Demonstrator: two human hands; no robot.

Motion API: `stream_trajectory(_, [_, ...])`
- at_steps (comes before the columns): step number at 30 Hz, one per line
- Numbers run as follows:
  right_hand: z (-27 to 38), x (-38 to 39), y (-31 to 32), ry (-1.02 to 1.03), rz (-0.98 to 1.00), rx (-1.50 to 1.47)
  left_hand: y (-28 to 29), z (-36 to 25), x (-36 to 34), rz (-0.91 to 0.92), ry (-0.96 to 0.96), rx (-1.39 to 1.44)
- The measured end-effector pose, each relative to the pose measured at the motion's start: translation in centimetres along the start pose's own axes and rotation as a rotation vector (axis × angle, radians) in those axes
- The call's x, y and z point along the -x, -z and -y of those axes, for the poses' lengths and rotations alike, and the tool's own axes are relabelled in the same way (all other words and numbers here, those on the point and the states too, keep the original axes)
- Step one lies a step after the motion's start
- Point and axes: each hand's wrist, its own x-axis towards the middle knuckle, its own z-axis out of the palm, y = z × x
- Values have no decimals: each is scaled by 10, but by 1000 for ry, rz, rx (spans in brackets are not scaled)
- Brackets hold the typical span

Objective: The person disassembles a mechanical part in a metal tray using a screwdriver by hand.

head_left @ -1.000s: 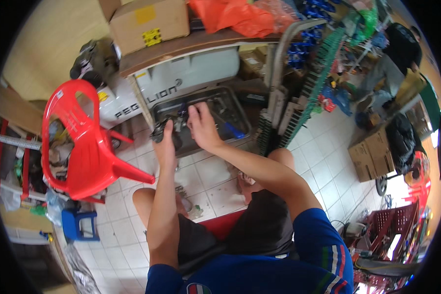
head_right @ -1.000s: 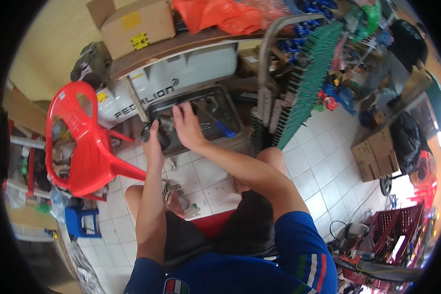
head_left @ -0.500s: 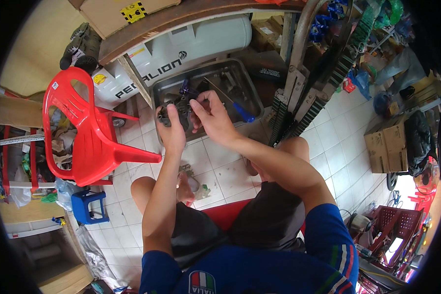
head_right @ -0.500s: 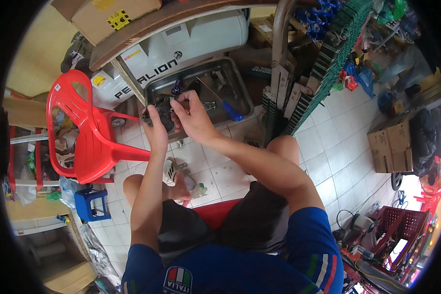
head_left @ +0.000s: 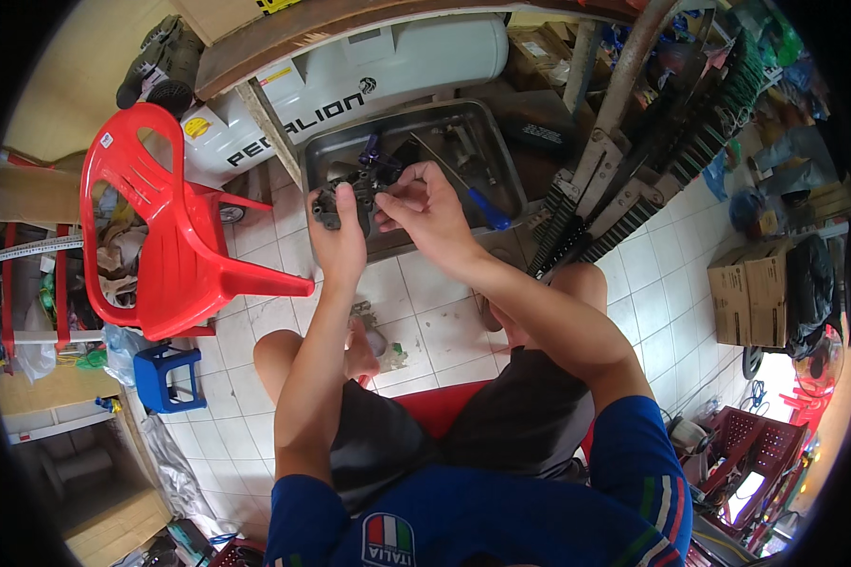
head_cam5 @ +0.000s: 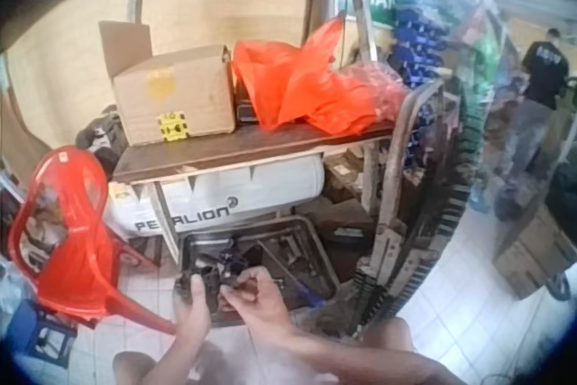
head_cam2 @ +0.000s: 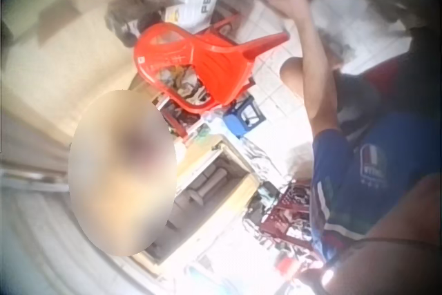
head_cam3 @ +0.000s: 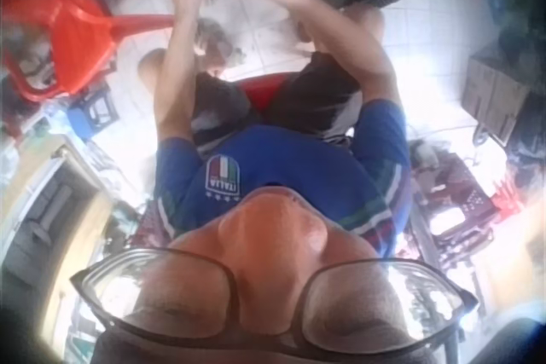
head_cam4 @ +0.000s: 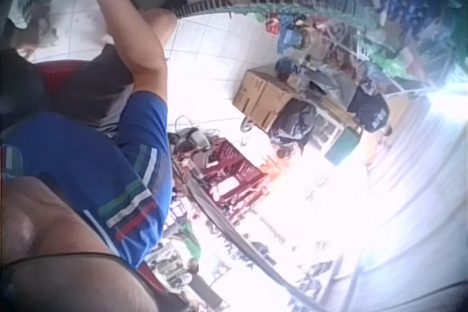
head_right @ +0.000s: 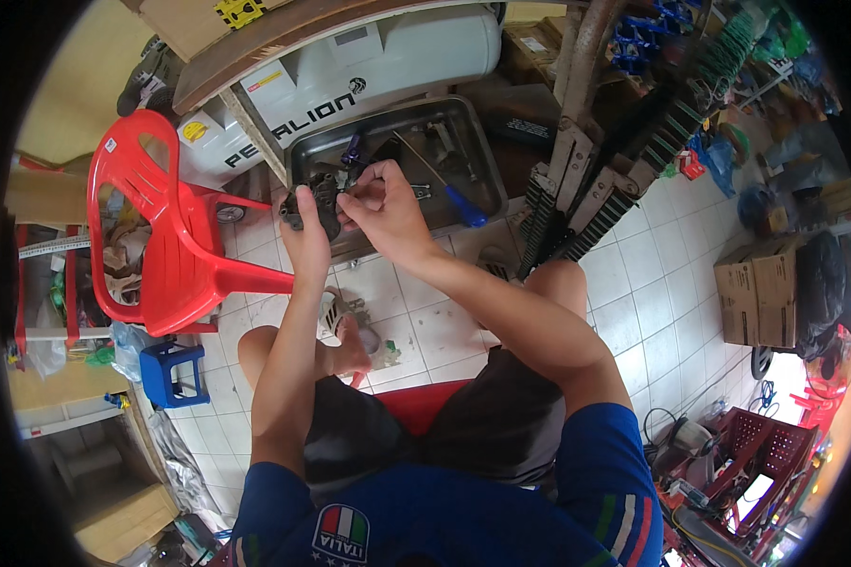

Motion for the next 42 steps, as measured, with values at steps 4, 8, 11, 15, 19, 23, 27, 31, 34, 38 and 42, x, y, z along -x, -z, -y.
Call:
stream_trajectory(4, [8, -2, -2, -31, -2, -26, 0, -9, -1, -42, -18, 25])
stream_trajectory(8, [6, -10, 8, 198, -9, 126, 5, -31, -2, 2, 164, 295])
stream_trajectory(11, [14, -19, 16, 355, -80, 263, 12, -36, -10, 7, 319, 578])
stream_trajectory(15, [20, -29, 28, 405, -145, 479, 32, -34, -23, -31, 261, 681])
stream_trajectory(19, [4, -45, 41, 273, -114, 655, 47, -31, -28, -121, 264, 654])
stream_trajectory(23, [-33, -50, 34, 94, 28, 976, 62, -27, -34, -144, 301, 667])
stream_trajectory(27, [-95, -58, 20, 125, 240, 1106, 61, -21, -38, -89, 352, 709])
stream_trajectory(31, [-123, -61, 12, 6, 284, 1188, 56, -26, -38, -69, 363, 640])
stream_trajectory(34, [-125, -64, 12, 18, 324, 1198, 55, -31, -35, -52, 353, 633])
stream_trajectory(38, [-125, -68, 14, 15, 388, 1175, 55, -31, -34, -11, 309, 608])
stream_trajectory(42, [-115, -70, 19, -12, 422, 1082, 59, -23, -35, 75, 299, 595])
